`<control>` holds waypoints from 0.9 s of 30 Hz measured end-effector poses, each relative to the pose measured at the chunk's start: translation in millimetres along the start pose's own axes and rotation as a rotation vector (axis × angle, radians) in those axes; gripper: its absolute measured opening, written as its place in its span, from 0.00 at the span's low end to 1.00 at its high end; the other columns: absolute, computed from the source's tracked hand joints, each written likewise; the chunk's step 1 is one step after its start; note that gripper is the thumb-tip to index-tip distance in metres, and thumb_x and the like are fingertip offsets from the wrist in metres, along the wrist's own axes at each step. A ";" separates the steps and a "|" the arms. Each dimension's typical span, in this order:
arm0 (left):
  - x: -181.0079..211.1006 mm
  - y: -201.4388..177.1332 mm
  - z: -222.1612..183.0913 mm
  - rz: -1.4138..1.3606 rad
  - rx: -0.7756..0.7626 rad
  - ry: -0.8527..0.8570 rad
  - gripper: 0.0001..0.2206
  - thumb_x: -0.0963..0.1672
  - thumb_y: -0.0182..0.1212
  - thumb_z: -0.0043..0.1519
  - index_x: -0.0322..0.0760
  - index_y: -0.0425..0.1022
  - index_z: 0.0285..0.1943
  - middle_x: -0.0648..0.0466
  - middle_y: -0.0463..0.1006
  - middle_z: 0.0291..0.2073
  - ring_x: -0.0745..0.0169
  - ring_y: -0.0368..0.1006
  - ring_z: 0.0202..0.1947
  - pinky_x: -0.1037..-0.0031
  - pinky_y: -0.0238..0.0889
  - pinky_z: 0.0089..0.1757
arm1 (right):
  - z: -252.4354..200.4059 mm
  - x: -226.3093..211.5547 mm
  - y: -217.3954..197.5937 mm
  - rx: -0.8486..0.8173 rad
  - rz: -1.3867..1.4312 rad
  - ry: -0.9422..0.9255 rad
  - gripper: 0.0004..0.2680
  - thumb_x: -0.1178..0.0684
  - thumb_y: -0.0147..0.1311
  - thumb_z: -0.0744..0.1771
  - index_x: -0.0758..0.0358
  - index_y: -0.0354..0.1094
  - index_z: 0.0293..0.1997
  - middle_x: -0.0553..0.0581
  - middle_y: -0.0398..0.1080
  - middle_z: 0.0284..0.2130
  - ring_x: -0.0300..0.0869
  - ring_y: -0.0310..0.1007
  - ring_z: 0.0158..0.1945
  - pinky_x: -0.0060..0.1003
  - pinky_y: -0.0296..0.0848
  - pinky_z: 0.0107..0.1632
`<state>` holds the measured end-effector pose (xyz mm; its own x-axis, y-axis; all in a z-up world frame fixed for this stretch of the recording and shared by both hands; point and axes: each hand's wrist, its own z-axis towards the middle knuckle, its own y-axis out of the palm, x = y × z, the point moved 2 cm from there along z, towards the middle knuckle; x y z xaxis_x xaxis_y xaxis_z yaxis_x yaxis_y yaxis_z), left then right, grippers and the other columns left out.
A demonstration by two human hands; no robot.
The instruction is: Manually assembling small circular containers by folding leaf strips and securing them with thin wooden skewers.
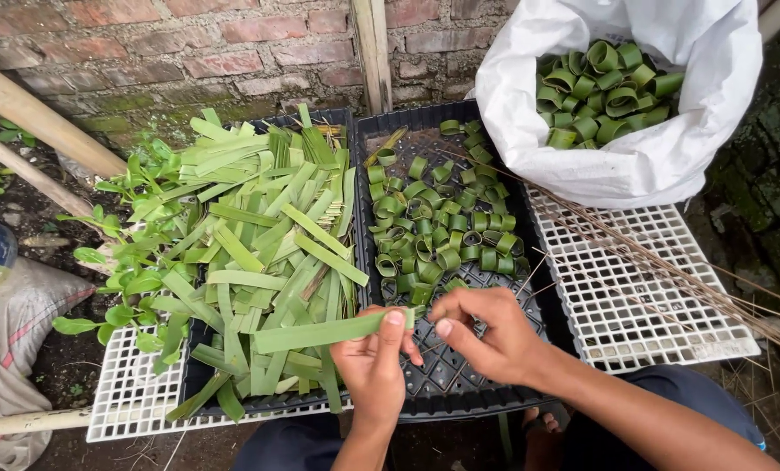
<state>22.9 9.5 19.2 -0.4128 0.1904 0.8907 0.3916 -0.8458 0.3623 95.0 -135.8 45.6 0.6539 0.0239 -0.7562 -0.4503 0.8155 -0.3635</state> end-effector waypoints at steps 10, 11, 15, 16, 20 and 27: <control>-12.9 10.5 -8.2 0.067 -0.079 -0.067 0.08 0.42 0.62 0.63 0.27 0.79 0.35 0.51 0.76 0.21 0.69 0.66 0.14 0.77 0.65 0.16 | -2.5 -3.2 7.4 -0.031 -0.073 -0.039 0.12 0.55 0.44 0.70 0.61 0.64 0.25 0.48 0.60 0.15 0.36 0.53 0.16 0.32 0.52 0.21; -14.7 11.3 -8.4 0.046 -0.053 -0.077 0.09 0.42 0.62 0.63 0.28 0.79 0.34 0.51 0.76 0.20 0.68 0.66 0.13 0.77 0.64 0.15 | -2.8 -4.4 11.5 0.008 -0.046 -0.076 0.11 0.57 0.44 0.69 0.60 0.66 0.25 0.48 0.66 0.15 0.34 0.58 0.15 0.29 0.56 0.18; -18.1 -24.5 22.9 -0.236 0.303 -0.292 0.15 0.43 0.64 0.66 0.32 0.73 0.25 0.53 0.70 0.14 0.67 0.63 0.14 0.76 0.55 0.18 | -39.0 -0.2 44.1 -0.082 -0.062 -0.245 0.07 0.60 0.43 0.62 0.54 0.59 0.22 0.45 0.58 0.14 0.35 0.55 0.15 0.32 0.61 0.22; -16.1 -26.5 21.8 -0.231 0.301 -0.288 0.15 0.43 0.64 0.66 0.32 0.73 0.25 0.53 0.70 0.14 0.67 0.63 0.14 0.76 0.55 0.18 | -36.6 1.3 42.9 -0.077 -0.059 -0.250 0.07 0.60 0.43 0.62 0.54 0.59 0.22 0.45 0.58 0.14 0.35 0.55 0.15 0.32 0.61 0.22; -10.8 -18.6 12.2 0.015 -0.001 -0.130 0.08 0.43 0.62 0.64 0.32 0.79 0.35 0.55 0.72 0.16 0.70 0.64 0.13 0.78 0.62 0.16 | -16.5 7.3 25.9 -0.148 0.118 -0.051 0.10 0.53 0.48 0.68 0.56 0.62 0.22 0.44 0.58 0.12 0.32 0.55 0.13 0.29 0.58 0.17; 11.0 3.8 10.8 0.561 -0.265 0.170 0.20 0.48 0.46 0.70 0.33 0.75 0.29 0.54 0.74 0.20 0.65 0.65 0.19 0.69 0.56 0.25 | 3.0 2.4 2.5 -0.190 0.032 0.171 0.13 0.45 0.46 0.71 0.57 0.70 0.29 0.46 0.69 0.18 0.34 0.67 0.18 0.30 0.65 0.24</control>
<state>28.7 13.8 33.3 -0.3369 -0.3800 0.8615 0.3786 -0.8924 -0.2455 97.3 -132.0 44.5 0.5324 -0.0636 -0.8441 -0.5858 0.6921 -0.4216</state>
